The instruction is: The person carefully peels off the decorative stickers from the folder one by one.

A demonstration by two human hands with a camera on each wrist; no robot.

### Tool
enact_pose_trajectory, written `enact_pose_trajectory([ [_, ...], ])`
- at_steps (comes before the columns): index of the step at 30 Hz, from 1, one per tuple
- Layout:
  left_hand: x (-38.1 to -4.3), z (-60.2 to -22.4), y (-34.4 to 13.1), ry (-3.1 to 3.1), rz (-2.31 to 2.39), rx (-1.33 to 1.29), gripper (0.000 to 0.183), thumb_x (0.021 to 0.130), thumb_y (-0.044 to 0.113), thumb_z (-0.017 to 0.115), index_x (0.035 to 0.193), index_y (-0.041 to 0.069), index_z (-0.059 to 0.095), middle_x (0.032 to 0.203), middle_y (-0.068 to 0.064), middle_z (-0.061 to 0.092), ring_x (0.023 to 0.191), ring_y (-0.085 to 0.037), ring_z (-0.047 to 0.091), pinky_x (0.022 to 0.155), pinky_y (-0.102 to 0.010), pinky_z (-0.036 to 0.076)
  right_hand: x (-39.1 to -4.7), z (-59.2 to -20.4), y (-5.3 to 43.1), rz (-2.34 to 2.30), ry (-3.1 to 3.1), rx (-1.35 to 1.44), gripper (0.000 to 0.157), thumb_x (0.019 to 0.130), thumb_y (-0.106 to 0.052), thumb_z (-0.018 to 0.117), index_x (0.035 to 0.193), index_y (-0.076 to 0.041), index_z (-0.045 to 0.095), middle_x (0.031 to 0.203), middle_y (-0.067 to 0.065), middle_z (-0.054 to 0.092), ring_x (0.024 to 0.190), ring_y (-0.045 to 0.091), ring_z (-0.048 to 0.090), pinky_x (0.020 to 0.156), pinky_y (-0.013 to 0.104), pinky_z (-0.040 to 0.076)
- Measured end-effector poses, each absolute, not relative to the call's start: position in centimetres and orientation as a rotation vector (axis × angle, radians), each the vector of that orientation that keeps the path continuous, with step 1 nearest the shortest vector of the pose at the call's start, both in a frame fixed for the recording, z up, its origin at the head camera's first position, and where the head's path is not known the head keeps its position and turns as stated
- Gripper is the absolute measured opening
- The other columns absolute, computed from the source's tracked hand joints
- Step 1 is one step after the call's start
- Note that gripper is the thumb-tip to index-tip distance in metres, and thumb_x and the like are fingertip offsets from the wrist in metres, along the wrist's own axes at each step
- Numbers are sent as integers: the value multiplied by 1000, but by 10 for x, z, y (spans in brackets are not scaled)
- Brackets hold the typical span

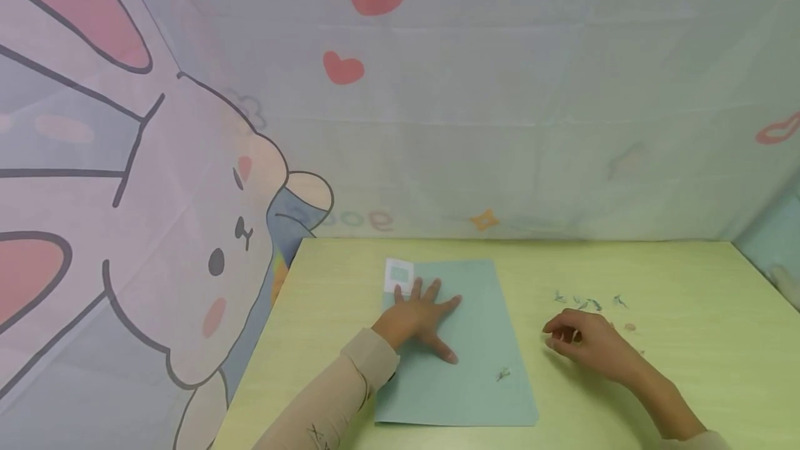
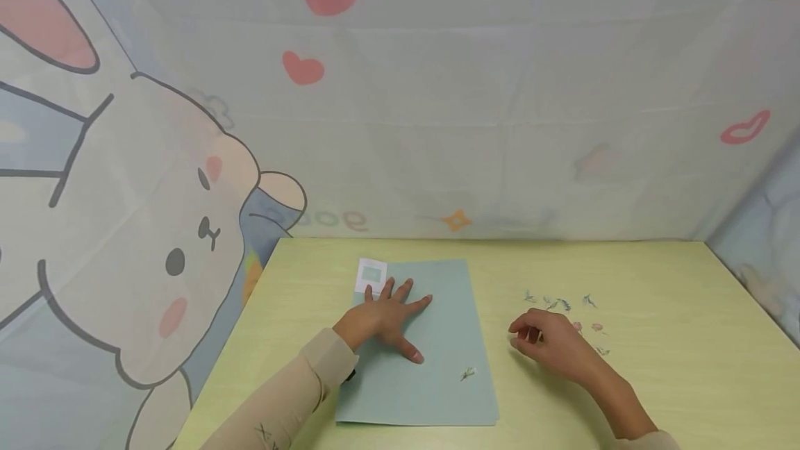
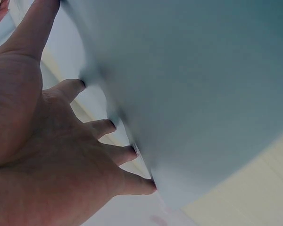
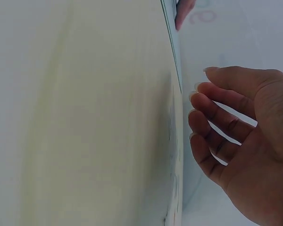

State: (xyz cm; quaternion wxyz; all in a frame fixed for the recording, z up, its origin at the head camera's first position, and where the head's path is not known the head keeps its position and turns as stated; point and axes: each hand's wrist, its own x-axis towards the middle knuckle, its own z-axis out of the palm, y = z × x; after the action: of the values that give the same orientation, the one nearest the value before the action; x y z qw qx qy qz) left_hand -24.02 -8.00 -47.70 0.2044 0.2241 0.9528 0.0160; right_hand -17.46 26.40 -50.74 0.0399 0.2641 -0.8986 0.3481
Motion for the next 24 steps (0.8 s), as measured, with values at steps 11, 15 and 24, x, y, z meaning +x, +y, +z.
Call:
enact_pose_trajectory([
  [11, -237, -473, -80, 2658, 43, 624, 119, 72, 73, 86, 169, 42, 25, 179, -8, 7, 162, -43, 2, 123, -73, 6, -178, -511, 247, 1084, -2709, 958, 11, 97, -10, 78, 108, -11, 76, 92, -14, 66, 81, 1, 59, 69, 28, 55],
  [15, -238, -474, -80, 2658, 45, 622, 119, 71, 73, 87, 169, 42, 25, 179, -8, 7, 162, -43, 2, 122, -73, 5, -179, -510, 238, 1123, -2713, 995, 13, 97, -12, 79, 109, -10, 76, 92, -13, 66, 81, 2, 59, 69, 28, 55],
  [24, -240, -474, -79, 2660, 21, 622, 119, 72, 75, 85, 169, 43, 24, 179, -8, 7, 162, -43, 2, 123, -73, 7, -176, -505, 216, 1133, -2801, 1094, 17, 94, -14, 81, 110, -9, 76, 96, -9, 68, 84, 3, 59, 73, 28, 54],
])
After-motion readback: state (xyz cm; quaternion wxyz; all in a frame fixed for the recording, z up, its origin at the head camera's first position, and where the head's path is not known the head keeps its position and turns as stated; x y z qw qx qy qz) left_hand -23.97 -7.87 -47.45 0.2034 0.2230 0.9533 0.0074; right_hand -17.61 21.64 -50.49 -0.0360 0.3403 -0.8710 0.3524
